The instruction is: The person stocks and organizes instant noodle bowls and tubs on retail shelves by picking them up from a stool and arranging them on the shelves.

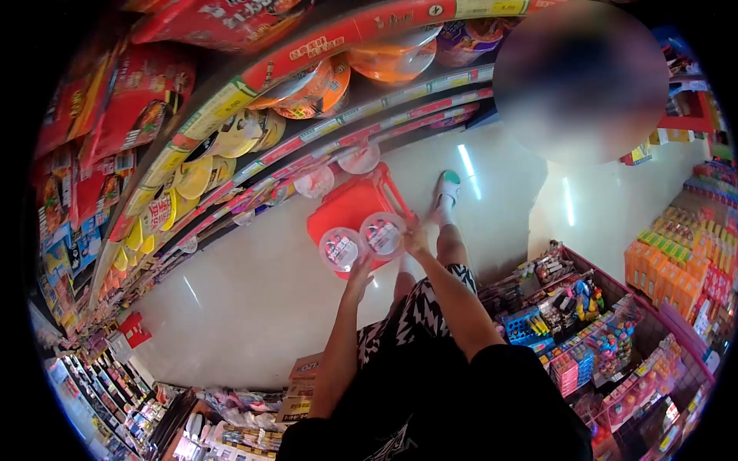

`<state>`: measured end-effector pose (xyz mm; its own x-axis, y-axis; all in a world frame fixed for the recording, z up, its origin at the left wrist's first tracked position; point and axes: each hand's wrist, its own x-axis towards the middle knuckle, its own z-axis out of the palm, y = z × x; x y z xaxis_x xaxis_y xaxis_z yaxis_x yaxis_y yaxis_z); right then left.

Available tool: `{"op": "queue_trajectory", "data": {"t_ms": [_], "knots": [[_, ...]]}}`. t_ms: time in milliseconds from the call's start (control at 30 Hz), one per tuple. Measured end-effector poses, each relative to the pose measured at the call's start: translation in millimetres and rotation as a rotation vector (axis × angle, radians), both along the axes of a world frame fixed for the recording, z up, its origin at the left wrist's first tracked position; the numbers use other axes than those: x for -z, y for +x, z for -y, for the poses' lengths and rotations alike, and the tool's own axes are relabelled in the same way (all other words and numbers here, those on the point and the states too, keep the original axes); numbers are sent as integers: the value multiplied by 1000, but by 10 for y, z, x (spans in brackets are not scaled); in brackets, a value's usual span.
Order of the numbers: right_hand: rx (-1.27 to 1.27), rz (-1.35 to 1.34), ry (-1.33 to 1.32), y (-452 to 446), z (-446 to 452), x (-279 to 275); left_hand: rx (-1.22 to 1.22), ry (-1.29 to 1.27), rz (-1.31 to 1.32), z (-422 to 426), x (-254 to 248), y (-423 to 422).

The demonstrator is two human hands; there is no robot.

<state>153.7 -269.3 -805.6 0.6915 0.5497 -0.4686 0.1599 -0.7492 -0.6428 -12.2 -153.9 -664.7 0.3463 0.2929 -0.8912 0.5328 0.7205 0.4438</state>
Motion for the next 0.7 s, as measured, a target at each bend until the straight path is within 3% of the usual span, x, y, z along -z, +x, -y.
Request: {"op": "queue_trajectory", "data": {"t_ms": [167, 200, 300, 400, 467, 500, 533, 567, 600, 633, 667, 700], "knots": [[125, 23, -25, -27, -46, -101, -164, 16, -69, 21, 544, -464], [123, 42, 7, -21, -23, -56, -191, 17, -62, -20, 511, -452], [196, -237, 53, -81, -98, 130, -234, 25, -82, -183, 301, -381], [129, -264, 119, -74, -345, -310, -232, 68, -119, -267, 166, -394], [49, -157, 198, -185, -297, 172, -211, 128, -103, -239, 281, -521], [-55, 90, 205, -239, -294, 418, -204, 171, -78, -252, 306, -542], [-40, -25, 158, -161, -350, 110, -176, 206, -133, -242, 254, -552], [-23, -135, 105, -76, -421, -251, -125, 253, -139, -192, 506, -724], [-41, -239, 7, 62, -497, -682, -27, 262, 2, -231, 203, -695], [-77, -258, 40, 127, -442, -679, -20, 244, -28, -210, -19, -658], [-116, -182, 16, 192, -411, -731, -10, 426, 20, -120, 118, -776], [-50, -244, -64, 307, -444, -1238, 65, 457, -101, -99, -45, -750]]}}
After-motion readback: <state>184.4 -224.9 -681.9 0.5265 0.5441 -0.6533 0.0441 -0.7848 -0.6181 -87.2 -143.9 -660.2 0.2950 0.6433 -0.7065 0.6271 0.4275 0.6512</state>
